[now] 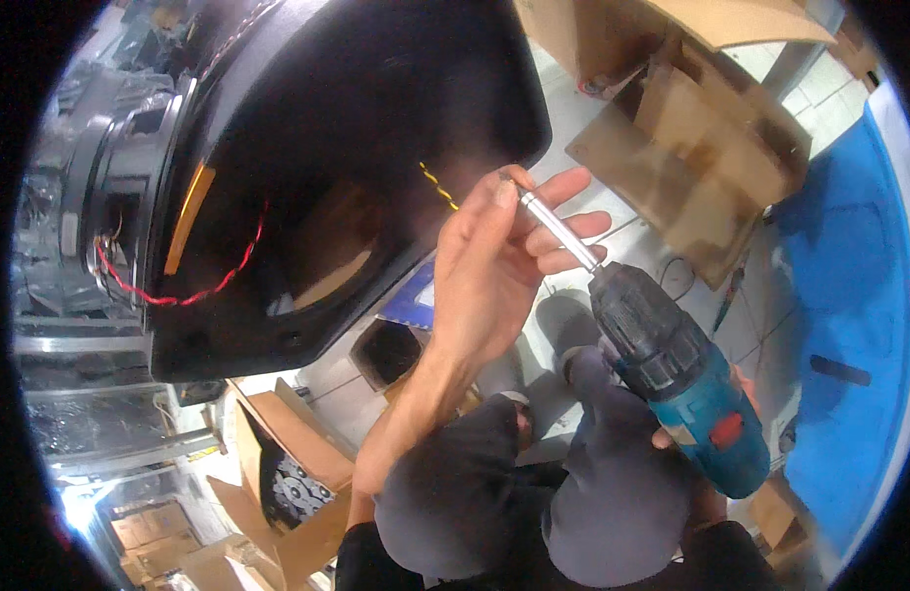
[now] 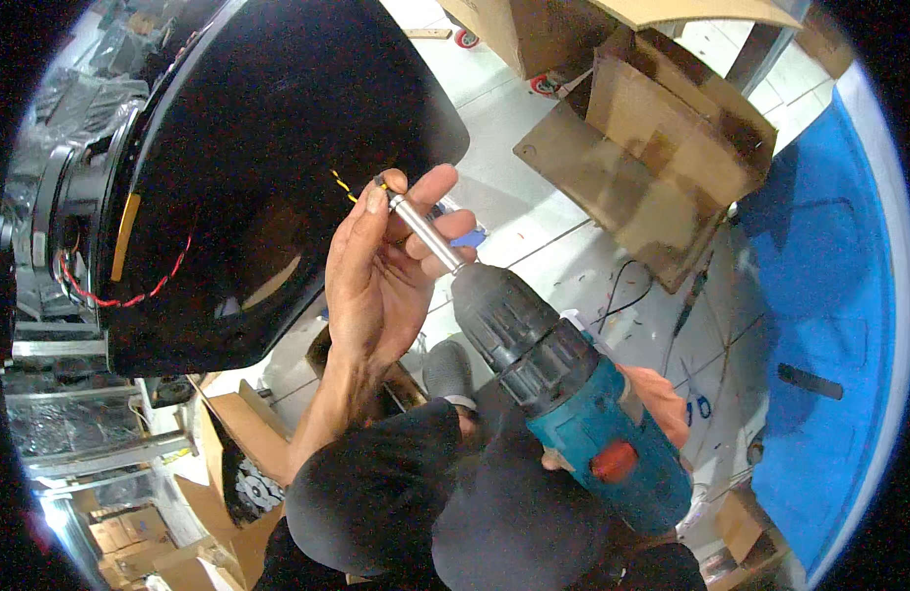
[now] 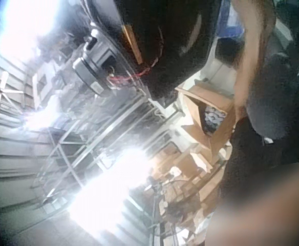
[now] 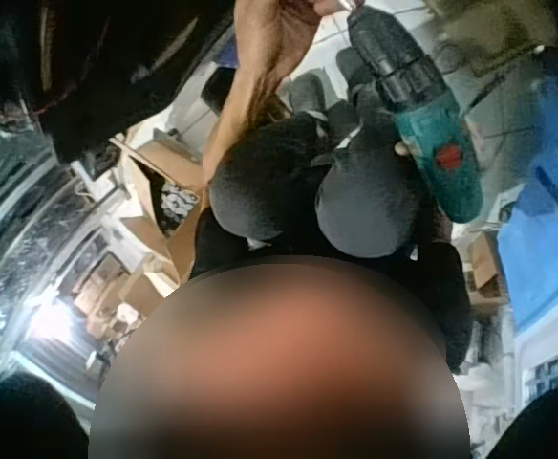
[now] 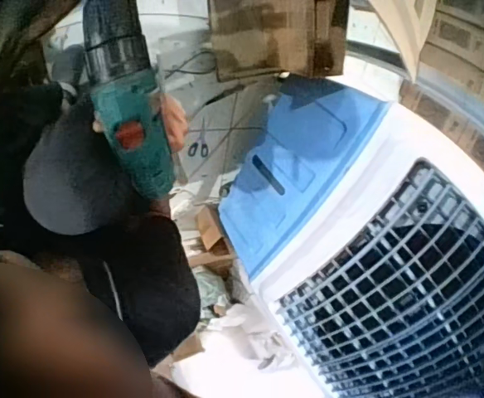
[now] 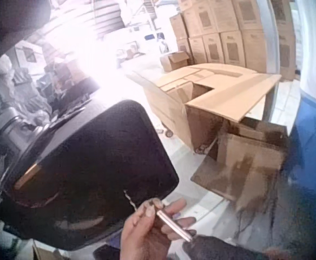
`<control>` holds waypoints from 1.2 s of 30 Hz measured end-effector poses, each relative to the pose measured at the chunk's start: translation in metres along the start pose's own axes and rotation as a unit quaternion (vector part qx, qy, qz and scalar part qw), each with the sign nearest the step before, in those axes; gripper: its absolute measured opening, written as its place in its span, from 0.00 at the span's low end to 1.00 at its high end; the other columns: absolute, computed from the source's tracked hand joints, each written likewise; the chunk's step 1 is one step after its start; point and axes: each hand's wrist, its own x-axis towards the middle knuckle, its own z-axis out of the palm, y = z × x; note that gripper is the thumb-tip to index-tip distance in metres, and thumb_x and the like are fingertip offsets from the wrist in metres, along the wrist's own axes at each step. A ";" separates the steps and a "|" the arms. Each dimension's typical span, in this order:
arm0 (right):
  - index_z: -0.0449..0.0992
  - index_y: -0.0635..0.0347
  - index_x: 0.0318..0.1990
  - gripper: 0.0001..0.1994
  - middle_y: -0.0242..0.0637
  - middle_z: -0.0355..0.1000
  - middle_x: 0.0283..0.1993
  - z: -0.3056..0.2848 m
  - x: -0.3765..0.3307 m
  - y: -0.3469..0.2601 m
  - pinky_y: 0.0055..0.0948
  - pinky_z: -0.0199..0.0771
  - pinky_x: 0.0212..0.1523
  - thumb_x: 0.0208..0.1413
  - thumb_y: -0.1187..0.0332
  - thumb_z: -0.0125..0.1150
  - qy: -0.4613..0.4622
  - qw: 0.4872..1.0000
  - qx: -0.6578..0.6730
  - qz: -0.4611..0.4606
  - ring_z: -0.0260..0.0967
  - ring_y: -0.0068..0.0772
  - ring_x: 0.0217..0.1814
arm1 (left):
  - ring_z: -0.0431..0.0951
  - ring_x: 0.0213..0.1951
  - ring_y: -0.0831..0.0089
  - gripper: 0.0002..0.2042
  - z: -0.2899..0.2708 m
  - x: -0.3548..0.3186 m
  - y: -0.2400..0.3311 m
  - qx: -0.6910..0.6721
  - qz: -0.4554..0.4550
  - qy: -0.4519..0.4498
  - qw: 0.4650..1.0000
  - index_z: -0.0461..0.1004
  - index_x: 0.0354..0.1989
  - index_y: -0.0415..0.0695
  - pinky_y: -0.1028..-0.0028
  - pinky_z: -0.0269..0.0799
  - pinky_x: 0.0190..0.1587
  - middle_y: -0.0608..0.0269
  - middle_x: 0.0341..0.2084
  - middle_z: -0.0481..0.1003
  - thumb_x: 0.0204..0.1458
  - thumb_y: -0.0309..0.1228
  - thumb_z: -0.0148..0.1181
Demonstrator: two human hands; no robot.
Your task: The person uses a cordless drill to fasten screws into a black speaker enclosure, then fits a circular speaker component into the enclosure. The person handles the drill and speaker parts throughout the clip.
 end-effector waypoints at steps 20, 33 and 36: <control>0.83 0.44 0.34 0.15 0.22 0.80 0.34 0.042 0.071 -0.016 0.28 0.76 0.35 0.36 0.56 0.77 -0.137 0.761 -0.387 0.502 0.78 0.20 0.33 | 0.80 0.45 0.48 0.10 0.005 -0.002 -0.011 0.045 -0.038 0.027 0.998 0.64 0.46 0.42 0.46 0.78 0.46 0.35 0.52 0.70 0.65 0.36 0.45; 0.82 0.47 0.36 0.17 0.26 0.80 0.36 0.026 0.054 -0.014 0.27 0.78 0.37 0.38 0.56 0.78 -0.222 0.716 -0.450 0.485 0.78 0.21 0.35 | 0.80 0.44 0.48 0.11 -0.005 -0.004 -0.010 0.046 -0.041 -0.020 0.998 0.64 0.47 0.39 0.57 0.81 0.43 0.36 0.46 0.74 0.65 0.35 0.46; 0.82 0.48 0.37 0.17 0.26 0.80 0.36 0.011 0.042 -0.018 0.27 0.78 0.38 0.38 0.56 0.78 -0.237 0.703 -0.466 0.482 0.78 0.21 0.35 | 0.81 0.40 0.51 0.13 -0.003 -0.005 -0.010 0.073 -0.041 0.012 0.996 0.67 0.48 0.41 0.54 0.80 0.40 0.41 0.43 0.76 0.64 0.38 0.48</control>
